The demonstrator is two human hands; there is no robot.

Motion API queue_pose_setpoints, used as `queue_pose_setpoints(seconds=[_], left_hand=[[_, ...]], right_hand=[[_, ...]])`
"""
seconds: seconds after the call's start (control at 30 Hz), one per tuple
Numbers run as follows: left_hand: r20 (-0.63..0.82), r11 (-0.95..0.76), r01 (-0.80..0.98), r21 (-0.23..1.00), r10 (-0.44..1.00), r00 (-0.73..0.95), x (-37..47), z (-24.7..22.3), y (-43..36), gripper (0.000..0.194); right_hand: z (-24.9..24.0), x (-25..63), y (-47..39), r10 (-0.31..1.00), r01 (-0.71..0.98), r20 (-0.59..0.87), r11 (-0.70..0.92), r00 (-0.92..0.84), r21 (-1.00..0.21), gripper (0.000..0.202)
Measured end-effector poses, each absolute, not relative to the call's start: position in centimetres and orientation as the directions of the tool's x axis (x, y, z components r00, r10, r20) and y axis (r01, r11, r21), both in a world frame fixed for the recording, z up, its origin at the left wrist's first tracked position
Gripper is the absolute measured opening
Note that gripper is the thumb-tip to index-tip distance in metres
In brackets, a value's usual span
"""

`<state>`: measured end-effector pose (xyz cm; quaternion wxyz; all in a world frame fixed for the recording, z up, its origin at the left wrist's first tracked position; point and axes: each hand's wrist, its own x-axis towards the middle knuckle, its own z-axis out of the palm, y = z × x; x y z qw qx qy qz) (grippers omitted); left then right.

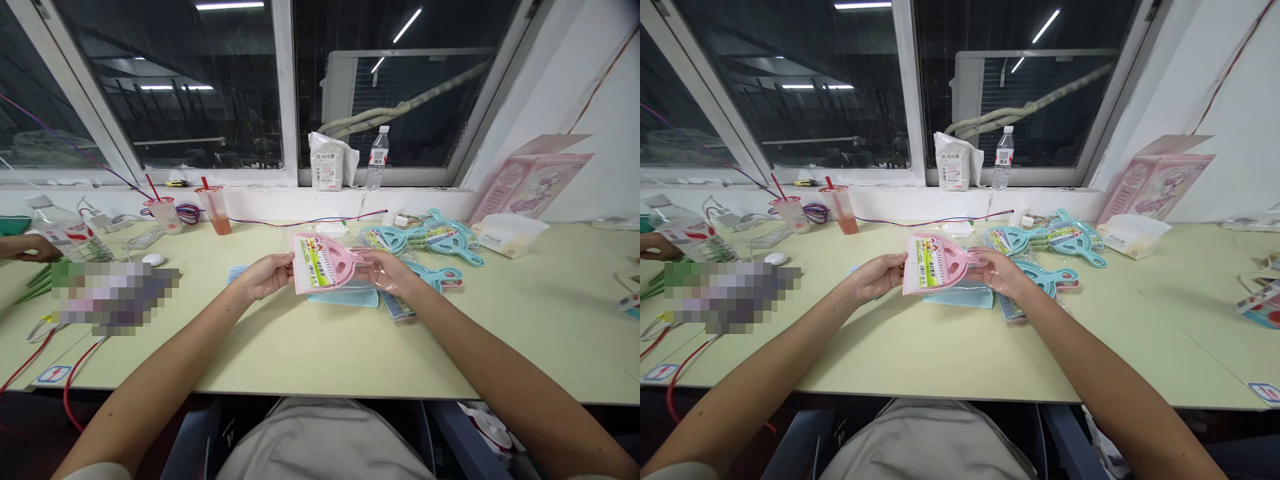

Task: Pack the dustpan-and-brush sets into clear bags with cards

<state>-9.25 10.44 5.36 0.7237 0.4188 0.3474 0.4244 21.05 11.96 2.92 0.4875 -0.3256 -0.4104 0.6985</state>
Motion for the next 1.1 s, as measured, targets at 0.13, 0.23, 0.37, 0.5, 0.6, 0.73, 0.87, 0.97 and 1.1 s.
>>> queue_pose_setpoints(seconds=[0.13,0.23,0.37,0.5,0.6,0.73,0.87,0.97,1.1], left_hand=[[-0.127,0.251,-0.320,0.914,0.924,0.362,-9.5,4.8,10.9,0.021],[-0.089,0.201,-0.338,0.919,0.944,0.318,-9.6,4.2,11.4,0.018],[-0.040,0.130,-0.345,0.930,0.965,0.258,-9.7,3.9,11.6,0.011],[-0.054,0.116,-0.346,0.931,0.982,0.183,-9.8,4.2,11.7,0.007],[-0.065,0.094,-0.375,0.922,0.994,0.091,-10.4,4.6,12.1,0.008],[-0.048,0.051,-0.339,0.940,0.999,0.017,-11.3,4.9,12.7,0.014],[-0.030,0.024,-0.348,0.937,0.999,-0.011,-11.7,5.0,13.1,0.015],[-0.074,0.037,-0.418,0.908,0.995,-0.073,-11.8,5.2,13.2,0.031],[-0.129,0.106,-0.476,0.873,0.991,-0.016,-11.1,5.4,12.5,0.065]], right_hand=[[3.4,21.2,11.9,0.944,-0.394,-0.090,-0.218,-0.317,-0.893,0.018],[3.6,21.5,11.9,0.947,-0.377,-0.070,-0.191,-0.313,-0.906,0.018],[3.5,21.9,12.1,0.967,-0.282,-0.066,-0.137,-0.246,-0.950,0.009],[3.5,22.3,12.2,0.966,-0.201,-0.040,-0.094,-0.254,-0.975,0.013],[3.7,22.6,12.3,0.969,-0.166,-0.038,-0.080,-0.246,-0.983,0.013],[3.7,22.9,12.5,0.964,-0.178,-0.042,-0.092,-0.262,-0.980,0.007],[3.6,22.5,12.5,0.964,-0.219,-0.065,-0.123,-0.257,-0.968,0.008],[3.6,22.1,12.4,0.977,-0.269,-0.072,-0.125,-0.198,-0.955,0.013],[3.3,21.3,12.2,0.989,-0.338,-0.042,-0.088,-0.142,-0.937,0.013]])
